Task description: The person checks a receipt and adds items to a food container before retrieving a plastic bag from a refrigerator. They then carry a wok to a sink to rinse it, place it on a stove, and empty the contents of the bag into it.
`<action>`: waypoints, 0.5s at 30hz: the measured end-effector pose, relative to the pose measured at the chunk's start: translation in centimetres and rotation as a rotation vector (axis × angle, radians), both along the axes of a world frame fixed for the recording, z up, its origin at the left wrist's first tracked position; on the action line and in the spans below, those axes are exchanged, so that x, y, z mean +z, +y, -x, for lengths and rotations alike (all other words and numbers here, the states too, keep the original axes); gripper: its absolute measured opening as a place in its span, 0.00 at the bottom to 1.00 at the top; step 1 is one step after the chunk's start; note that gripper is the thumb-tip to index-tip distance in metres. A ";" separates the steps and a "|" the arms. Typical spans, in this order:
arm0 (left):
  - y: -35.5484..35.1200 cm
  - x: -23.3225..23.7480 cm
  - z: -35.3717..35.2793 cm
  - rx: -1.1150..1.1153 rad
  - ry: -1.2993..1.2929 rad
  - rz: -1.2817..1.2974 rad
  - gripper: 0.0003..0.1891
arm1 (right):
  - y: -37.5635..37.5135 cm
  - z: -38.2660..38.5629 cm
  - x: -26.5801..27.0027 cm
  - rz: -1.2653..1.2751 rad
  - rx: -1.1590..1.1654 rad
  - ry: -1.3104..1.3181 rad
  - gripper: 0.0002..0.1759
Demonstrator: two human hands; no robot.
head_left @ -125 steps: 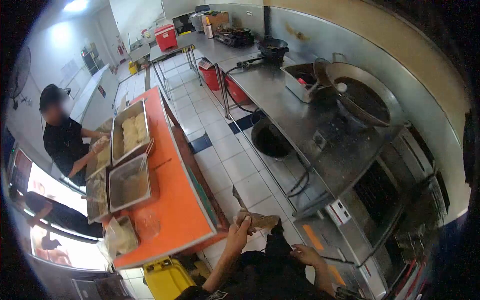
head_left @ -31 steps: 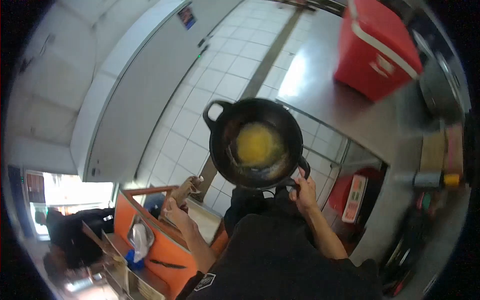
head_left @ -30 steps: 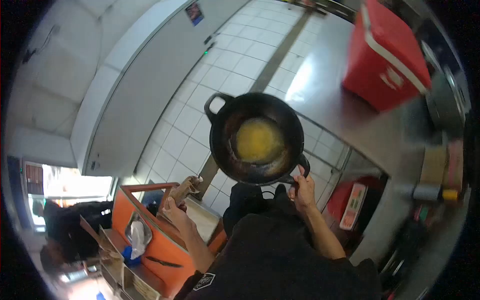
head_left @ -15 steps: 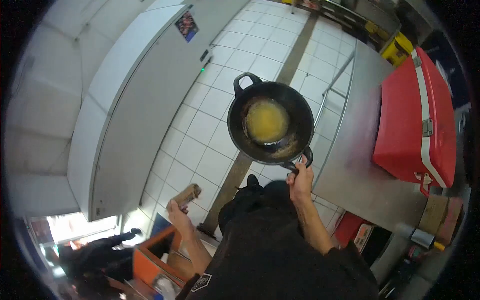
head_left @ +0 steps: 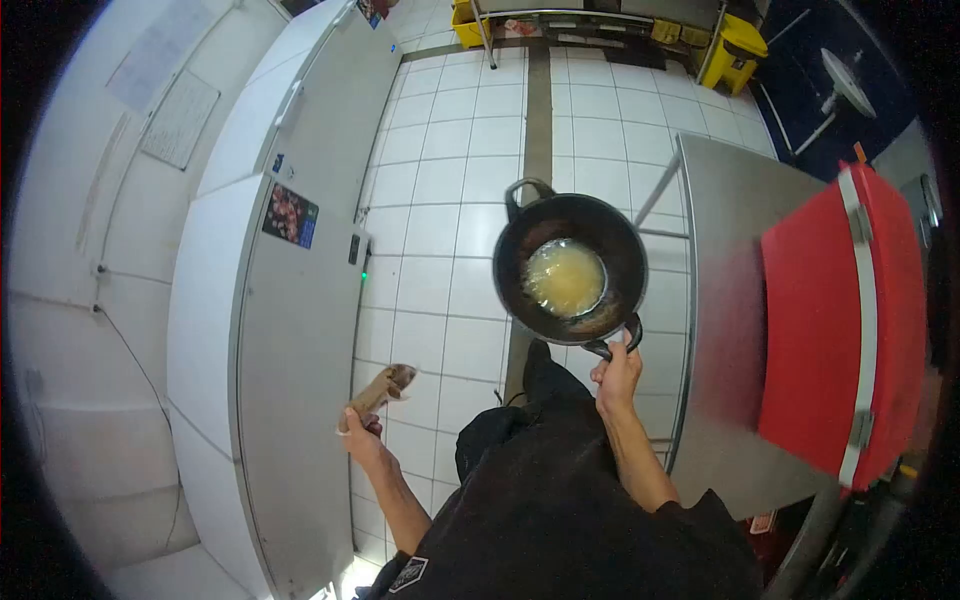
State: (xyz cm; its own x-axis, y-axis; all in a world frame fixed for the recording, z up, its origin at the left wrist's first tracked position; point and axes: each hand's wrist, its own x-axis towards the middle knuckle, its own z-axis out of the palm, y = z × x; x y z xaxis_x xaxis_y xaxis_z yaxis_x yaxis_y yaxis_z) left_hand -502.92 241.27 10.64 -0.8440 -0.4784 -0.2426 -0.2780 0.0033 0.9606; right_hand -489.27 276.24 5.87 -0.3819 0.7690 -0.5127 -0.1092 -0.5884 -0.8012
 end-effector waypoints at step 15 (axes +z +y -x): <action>23.8 -5.2 35.4 -0.174 -0.075 0.081 0.17 | 27.1 30.1 -0.7 -0.032 -0.248 0.012 0.20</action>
